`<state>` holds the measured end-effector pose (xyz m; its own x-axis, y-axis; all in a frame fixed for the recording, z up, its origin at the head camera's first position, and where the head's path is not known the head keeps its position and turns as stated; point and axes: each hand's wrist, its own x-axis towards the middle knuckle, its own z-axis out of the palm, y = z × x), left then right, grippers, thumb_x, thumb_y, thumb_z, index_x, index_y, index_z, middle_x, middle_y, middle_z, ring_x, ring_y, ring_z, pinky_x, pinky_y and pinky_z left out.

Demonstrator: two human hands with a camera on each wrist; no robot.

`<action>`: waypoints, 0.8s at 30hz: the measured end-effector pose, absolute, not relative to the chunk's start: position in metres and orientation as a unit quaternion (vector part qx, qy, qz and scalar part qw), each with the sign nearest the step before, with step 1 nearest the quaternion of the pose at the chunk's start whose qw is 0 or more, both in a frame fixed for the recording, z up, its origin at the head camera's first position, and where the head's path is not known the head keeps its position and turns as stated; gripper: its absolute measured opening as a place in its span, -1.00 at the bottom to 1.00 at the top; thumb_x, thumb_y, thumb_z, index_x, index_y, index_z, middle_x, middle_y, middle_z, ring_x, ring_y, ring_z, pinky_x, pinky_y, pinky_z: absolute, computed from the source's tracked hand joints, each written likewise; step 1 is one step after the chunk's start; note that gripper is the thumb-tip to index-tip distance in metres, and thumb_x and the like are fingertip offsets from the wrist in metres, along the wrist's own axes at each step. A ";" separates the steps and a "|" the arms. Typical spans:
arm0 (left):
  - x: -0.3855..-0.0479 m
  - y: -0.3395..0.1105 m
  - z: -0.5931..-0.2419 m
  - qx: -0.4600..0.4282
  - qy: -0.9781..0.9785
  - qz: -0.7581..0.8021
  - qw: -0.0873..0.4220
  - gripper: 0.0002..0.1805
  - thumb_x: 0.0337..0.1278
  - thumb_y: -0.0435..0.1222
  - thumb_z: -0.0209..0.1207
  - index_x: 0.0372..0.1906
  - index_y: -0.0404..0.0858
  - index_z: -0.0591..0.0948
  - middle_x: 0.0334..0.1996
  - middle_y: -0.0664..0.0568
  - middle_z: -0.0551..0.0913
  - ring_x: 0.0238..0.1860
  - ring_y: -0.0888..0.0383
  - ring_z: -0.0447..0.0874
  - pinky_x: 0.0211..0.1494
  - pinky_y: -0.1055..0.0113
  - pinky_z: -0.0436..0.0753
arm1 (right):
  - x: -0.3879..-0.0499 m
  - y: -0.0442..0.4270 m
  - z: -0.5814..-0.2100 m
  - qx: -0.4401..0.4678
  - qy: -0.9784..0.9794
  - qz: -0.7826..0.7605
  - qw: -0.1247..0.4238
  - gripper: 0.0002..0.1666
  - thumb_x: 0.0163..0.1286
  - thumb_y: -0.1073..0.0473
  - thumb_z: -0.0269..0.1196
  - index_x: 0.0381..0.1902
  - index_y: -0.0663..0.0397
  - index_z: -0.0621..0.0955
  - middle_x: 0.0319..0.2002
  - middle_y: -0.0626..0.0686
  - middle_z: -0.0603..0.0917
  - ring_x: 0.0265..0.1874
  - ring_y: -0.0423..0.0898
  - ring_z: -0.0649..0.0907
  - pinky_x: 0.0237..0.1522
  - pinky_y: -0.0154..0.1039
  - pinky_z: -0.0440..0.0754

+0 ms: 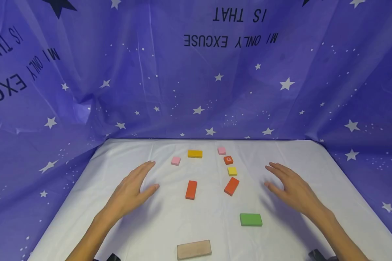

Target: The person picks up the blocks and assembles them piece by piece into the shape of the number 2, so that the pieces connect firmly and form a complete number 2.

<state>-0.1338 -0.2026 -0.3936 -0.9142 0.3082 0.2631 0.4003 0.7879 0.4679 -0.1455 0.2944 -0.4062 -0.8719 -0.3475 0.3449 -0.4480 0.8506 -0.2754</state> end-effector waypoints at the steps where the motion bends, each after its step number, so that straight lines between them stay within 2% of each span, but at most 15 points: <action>1: -0.132 -0.201 -0.394 -0.186 -0.939 -0.276 0.083 -0.26 0.34 0.02 0.20 0.51 -0.16 0.29 0.44 -0.09 0.33 0.42 -0.15 0.25 0.36 -0.20 0.30 | -0.144 0.294 -0.407 0.205 -0.952 0.184 0.133 -0.38 0.39 -0.07 0.31 0.29 0.11 0.55 0.28 0.20 0.52 0.26 0.25 0.46 0.20 0.26 0.39; 9: -0.121 -0.188 -0.403 -0.189 -0.912 -0.357 0.078 -0.37 0.28 -0.15 0.31 0.41 -0.16 0.42 0.22 -0.02 0.56 0.22 0.03 0.52 0.22 -0.05 0.52 | -0.135 0.289 -0.416 0.214 -0.940 0.260 0.063 -0.57 0.39 0.08 0.34 0.17 0.05 0.64 0.12 -0.02 0.67 0.16 0.07 0.60 0.16 0.01 0.50; 14: -0.115 -0.182 -0.415 -0.206 -0.901 -0.376 0.066 -0.41 0.25 -0.23 0.32 0.36 -0.19 0.46 0.17 0.06 0.60 0.16 0.11 0.57 0.14 0.08 0.60 | -0.126 0.287 -0.422 0.199 -0.935 0.293 0.023 -0.58 0.38 -0.01 0.34 0.11 0.04 0.68 0.06 -0.10 0.69 0.03 0.09 0.67 0.06 0.09 0.60; 19: -0.109 -0.178 -0.424 -0.224 -0.887 -0.402 0.040 -0.42 0.26 -0.23 0.32 0.34 -0.23 0.48 0.14 0.07 0.62 0.13 0.09 0.60 0.10 0.14 0.62 | -0.122 0.286 -0.428 0.205 -0.922 0.328 -0.012 -0.57 0.36 -0.01 0.36 0.09 0.08 0.68 0.05 -0.08 0.70 0.01 0.05 0.67 0.04 0.06 0.63; 24: -0.103 -0.175 -0.429 -0.262 -0.857 -0.444 -0.005 -0.45 0.31 -0.21 0.28 0.33 -0.29 0.48 0.13 -0.10 0.63 0.12 -0.05 0.61 0.09 0.11 0.64 | -0.120 0.288 -0.433 0.215 -0.905 0.361 -0.075 -0.50 0.32 0.00 0.39 0.13 0.13 0.65 0.07 0.03 0.69 0.05 0.00 0.65 0.06 -0.01 0.64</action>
<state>-0.1028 -0.1747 -0.4290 -0.8628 0.4533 0.2238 0.4445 0.4693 0.7630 -0.1200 0.2878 -0.4330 -0.8966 -0.4425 0.0190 -0.3342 0.6478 -0.6846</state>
